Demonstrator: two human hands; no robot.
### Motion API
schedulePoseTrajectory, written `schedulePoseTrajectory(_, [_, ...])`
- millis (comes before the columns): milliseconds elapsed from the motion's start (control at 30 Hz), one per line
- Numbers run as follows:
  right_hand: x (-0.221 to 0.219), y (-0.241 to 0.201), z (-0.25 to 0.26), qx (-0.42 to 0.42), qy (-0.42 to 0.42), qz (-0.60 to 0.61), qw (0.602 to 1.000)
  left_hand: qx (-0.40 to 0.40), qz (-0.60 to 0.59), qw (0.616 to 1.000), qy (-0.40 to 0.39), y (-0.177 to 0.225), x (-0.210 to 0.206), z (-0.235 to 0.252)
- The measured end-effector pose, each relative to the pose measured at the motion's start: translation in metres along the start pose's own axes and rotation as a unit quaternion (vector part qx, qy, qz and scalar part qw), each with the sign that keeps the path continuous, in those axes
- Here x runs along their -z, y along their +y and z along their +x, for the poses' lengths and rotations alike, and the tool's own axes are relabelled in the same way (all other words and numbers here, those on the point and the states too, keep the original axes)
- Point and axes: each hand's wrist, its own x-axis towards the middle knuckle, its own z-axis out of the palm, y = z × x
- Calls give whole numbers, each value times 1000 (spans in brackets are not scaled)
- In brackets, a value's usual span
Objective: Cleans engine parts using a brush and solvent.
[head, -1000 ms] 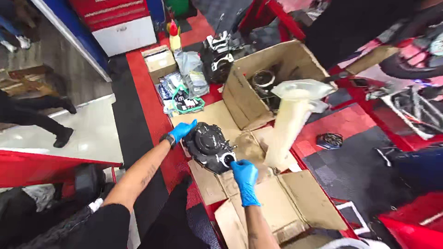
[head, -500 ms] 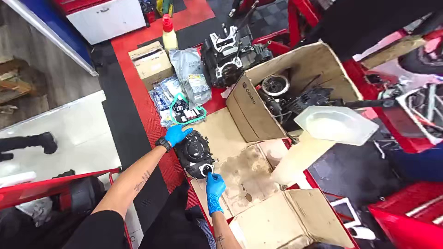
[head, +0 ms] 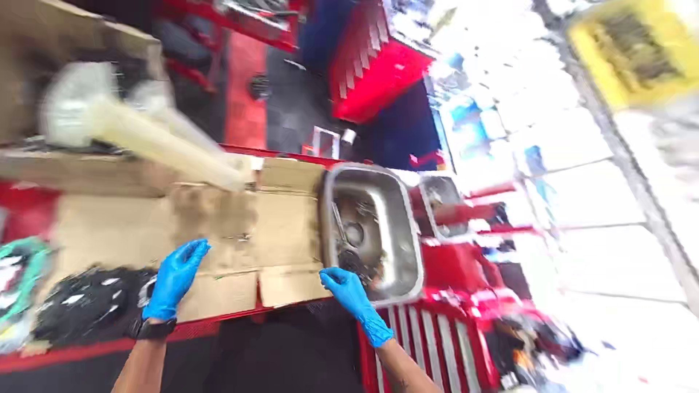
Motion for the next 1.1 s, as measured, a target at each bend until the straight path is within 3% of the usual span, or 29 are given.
schedulePoseTrajectory(200, [131, 147, -89, -122, 218, 9, 968, -56, 19, 981, -182, 84, -165, 4])
schedulePoseTrajectory(300, [178, 211, -99, -149, 244, 25, 958, -80, 60, 965, -241, 128, -240, 6])
schedulePoseTrajectory(467, [215, 265, -32, -92, 136, 13, 986, -37, 151, 957, -243, 155, -357, 16])
schedulePoseTrajectory(600, [226, 283, 42, -67, 40, -44, 996, -2, 340, 903, -264, 145, -432, 25])
schedulePoseTrajectory(700, [218, 283, 70, 34, -100, -130, 986, -5, 434, 863, -258, 133, -455, 21])
schedulePoseTrajectory(767, [200, 285, 84, 140, -211, -214, 943, -32, 479, 838, -259, 122, -465, 13])
schedulePoseTrajectory(833, [179, 290, 92, 187, -275, -306, 892, -40, 533, 798, -279, 113, -480, 3])
schedulePoseTrajectory(967, [165, 297, 111, 225, -278, -388, 849, -15, 591, 749, -300, 104, -511, 1])
schedulePoseTrajectory(1100, [187, 293, 110, 254, -269, -370, 852, -8, 574, 759, -308, 101, -511, 1])
